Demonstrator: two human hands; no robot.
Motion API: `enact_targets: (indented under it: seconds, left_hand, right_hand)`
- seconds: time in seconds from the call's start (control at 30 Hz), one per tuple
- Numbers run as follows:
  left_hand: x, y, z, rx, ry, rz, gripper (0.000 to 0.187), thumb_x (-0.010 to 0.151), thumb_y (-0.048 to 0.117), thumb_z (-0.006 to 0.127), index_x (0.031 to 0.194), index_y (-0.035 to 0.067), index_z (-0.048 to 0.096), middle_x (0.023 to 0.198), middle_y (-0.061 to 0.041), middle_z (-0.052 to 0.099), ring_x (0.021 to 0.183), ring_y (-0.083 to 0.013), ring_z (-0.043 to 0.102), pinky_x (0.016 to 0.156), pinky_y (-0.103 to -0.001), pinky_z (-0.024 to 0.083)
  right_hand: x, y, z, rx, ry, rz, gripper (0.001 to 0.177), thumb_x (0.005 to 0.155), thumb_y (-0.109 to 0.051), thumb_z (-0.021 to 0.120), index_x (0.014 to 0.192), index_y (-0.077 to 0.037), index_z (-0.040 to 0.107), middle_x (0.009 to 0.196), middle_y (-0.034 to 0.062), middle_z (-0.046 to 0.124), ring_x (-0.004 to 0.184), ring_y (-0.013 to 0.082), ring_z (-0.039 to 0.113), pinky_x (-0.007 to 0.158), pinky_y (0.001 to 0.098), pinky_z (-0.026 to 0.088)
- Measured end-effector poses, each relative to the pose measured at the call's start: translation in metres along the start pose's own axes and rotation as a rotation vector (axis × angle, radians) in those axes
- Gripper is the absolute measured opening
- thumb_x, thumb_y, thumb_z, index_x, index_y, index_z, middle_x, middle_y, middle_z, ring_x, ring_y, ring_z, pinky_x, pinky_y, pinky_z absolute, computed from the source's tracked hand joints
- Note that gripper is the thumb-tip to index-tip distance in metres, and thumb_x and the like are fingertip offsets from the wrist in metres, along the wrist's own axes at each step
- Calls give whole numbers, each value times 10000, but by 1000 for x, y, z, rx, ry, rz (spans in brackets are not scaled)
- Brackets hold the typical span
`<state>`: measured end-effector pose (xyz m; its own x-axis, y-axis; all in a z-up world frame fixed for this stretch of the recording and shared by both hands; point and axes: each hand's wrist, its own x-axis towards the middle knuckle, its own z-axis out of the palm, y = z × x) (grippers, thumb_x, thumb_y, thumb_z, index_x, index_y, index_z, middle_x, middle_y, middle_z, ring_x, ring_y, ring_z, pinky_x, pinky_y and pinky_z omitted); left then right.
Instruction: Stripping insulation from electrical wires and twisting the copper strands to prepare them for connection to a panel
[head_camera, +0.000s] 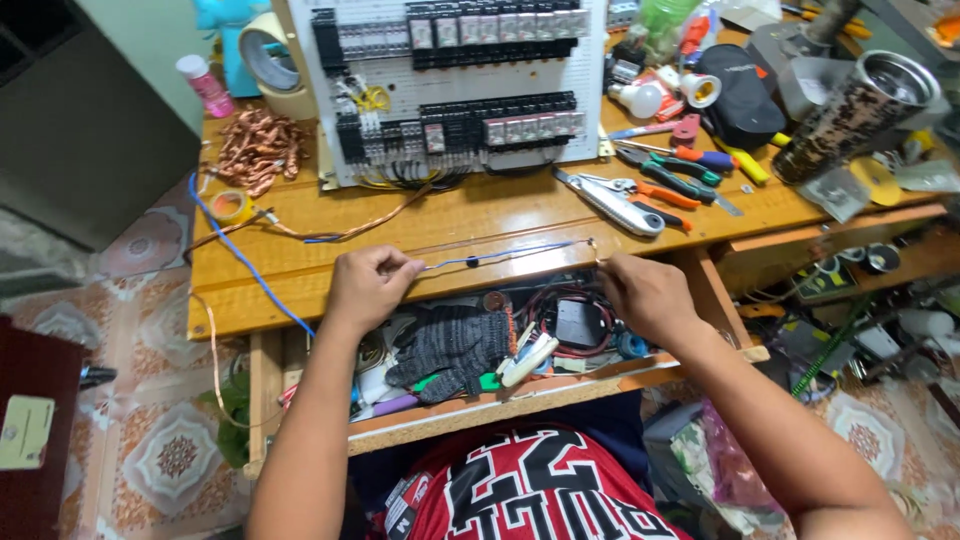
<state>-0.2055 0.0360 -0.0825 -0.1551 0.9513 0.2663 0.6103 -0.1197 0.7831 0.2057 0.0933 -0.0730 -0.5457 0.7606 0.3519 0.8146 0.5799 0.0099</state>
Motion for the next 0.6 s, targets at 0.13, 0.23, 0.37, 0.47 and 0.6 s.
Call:
enact_targets:
  seconds: [0.13,0.23,0.37,0.47,0.6]
  left_hand:
    - [1,12,-8,124,-29,14,178,819,303,820,818,130,776,611,-144,660,658,-370,680,628,-445,522]
    - [-3,18,-11,194,-38,-5,249,824,356,818,807,119,746,622,-130,669,706,-394,693,664,-482,531]
    - [-1,16,-10,260,-18,-67,272,800,411,823,797,151,745,639,-97,690,750,-390,710,683,-495,543]
    - [1,13,-8,287,-20,-109,272,792,420,822,798,159,747,658,-95,700,785,-389,718,699,-510,548]
    - [6,15,-10,331,-37,-130,290,796,445,809,789,164,739,674,-83,714,808,-378,728,723,-507,558]
  right_hand:
    - [0,10,-7,191,11,60,129,940,-315,686,1025,-223,716,903,37,706,919,256,723,798,382,571]
    - [10,28,-21,271,89,48,182,950,-313,741,1064,-175,768,1036,66,714,987,302,714,858,401,556]
    - [46,55,-31,266,133,38,188,988,-305,743,1140,-195,758,1076,67,702,1022,314,692,884,415,540]
    - [79,64,-16,226,99,-40,294,932,-358,781,1129,-140,766,1094,122,703,1058,367,697,917,446,543]
    - [100,44,-15,166,-9,-34,393,854,-369,798,1161,-128,758,1051,168,708,1016,415,699,898,507,548]
